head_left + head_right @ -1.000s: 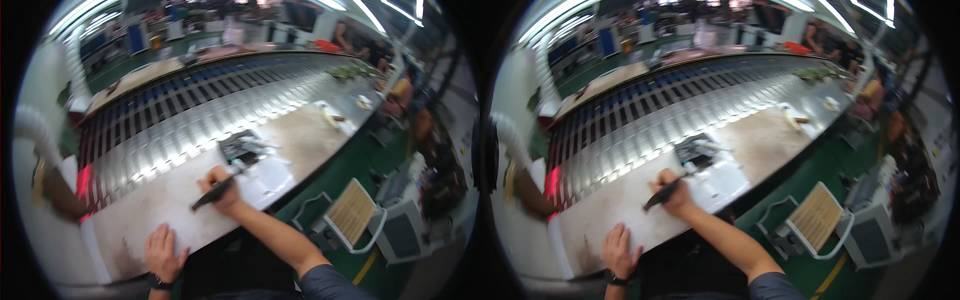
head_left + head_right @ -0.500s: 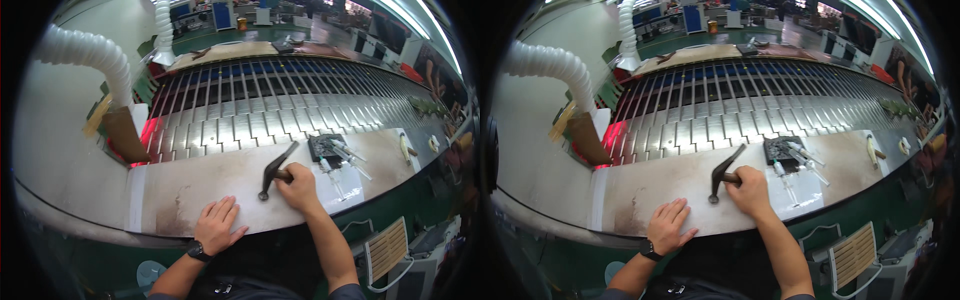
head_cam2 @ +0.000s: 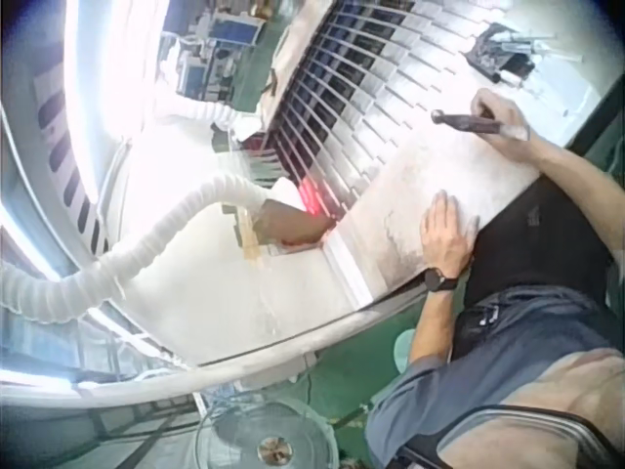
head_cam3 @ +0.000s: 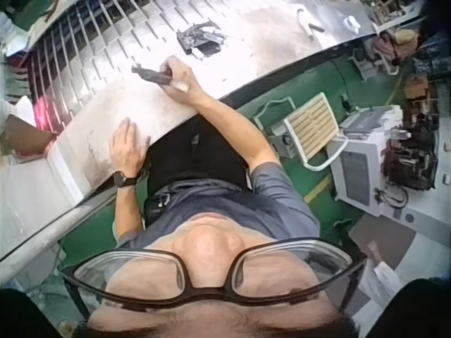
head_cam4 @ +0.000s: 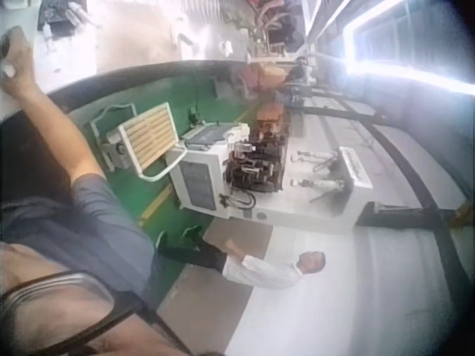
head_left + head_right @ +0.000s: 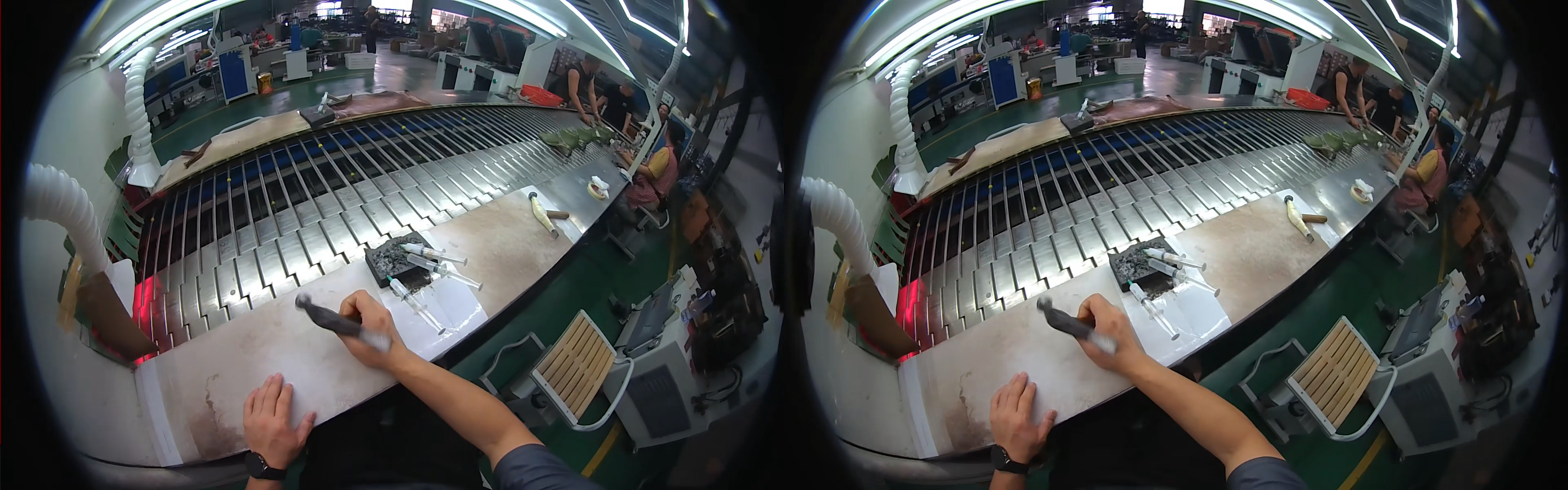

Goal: The person uses a hammer to repeatedly strike a dark shoe component against a workbench.

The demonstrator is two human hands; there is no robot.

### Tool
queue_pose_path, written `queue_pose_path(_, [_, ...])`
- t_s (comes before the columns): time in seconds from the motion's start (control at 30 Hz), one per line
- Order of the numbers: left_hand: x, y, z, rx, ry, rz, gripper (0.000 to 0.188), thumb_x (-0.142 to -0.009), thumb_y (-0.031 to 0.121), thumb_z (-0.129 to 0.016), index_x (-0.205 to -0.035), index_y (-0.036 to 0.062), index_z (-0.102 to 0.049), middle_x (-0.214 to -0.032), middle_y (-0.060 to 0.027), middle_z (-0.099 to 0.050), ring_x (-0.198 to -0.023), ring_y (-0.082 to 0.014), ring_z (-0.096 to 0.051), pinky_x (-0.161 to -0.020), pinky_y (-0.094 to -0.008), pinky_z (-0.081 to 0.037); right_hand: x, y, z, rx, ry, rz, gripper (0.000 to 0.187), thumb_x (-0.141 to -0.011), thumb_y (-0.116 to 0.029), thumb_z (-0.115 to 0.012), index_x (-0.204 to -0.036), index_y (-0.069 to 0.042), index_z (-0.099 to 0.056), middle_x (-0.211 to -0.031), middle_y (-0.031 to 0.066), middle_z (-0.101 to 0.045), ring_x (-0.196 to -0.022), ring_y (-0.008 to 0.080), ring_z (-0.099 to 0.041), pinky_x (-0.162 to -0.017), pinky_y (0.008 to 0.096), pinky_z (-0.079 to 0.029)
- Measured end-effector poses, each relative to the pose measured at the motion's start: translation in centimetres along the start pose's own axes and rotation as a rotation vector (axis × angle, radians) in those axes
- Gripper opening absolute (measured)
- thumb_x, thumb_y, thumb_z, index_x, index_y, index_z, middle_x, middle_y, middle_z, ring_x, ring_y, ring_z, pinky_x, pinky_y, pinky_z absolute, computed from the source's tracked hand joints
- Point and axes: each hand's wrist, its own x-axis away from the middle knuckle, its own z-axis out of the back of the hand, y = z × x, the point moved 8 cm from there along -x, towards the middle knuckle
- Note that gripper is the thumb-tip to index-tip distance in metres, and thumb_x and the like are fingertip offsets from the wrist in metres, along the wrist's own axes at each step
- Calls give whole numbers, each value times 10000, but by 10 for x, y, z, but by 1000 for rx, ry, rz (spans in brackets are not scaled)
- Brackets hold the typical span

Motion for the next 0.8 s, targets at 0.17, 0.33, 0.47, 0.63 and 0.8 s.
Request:
queue_pose_path(0.17, [1, 1, -6, 16, -7, -12, 682, -820, 358, -899, -1344, -39, -717, -1509, -254, -672, -1427, -418, -618, -1196, -578, -449, 1, 11, 0, 23, 122, 122, 260, -964, -144, -833, -908, -26, -608, -822, 205, -665, -739, 437, -676, -657, 501, -515])
queue_pose_path(0.33, [9, 4, 11, -25, -21, 3, 616, -1001, 373, -828, -1478, 10, -682, -1542, -222, -667, -1394, -428, -628, -1182, -545, -480, 1, 1, -14, -2, -9, 59, 231, -964, -174, -838, -895, -58, -650, -828, 164, -687, -764, 393, -694, -703, 465, -532])
queue_pose_path(0.47, [4, 13, 10, -18, -10, -22, 610, -1012, 376, -814, -1481, 10, -680, -1544, -219, -666, -1384, -430, -630, -1175, -544, -483, 9, -6, -27, 296, -74, 339, 291, -854, -233, -901, -892, -87, -652, -871, 97, -674, -844, 360, -712, -773, 488, -527])
queue_pose_path(0.63, [8, 9, 10, -13, -20, -19, 603, -1008, 352, -821, -1477, 0, -680, -1553, -222, -663, -1400, -434, -626, -1182, -541, -483, 11, -22, -22, 226, -81, 372, 305, -824, -205, -910, -873, -76, -638, -857, 108, -670, -831, 354, -713, -738, 469, -539])
queue_pose_path(0.8, [8, 8, 10, -14, -21, -17, 606, -999, 332, -832, -1477, -7, -677, -1552, -225, -666, -1410, -438, -625, -1189, -543, -482, 2, 0, -6, 19, 13, -10, 338, -836, -206, -931, -898, -39, -644, -777, 181, -692, -744, 409, -710, -679, 480, -537])
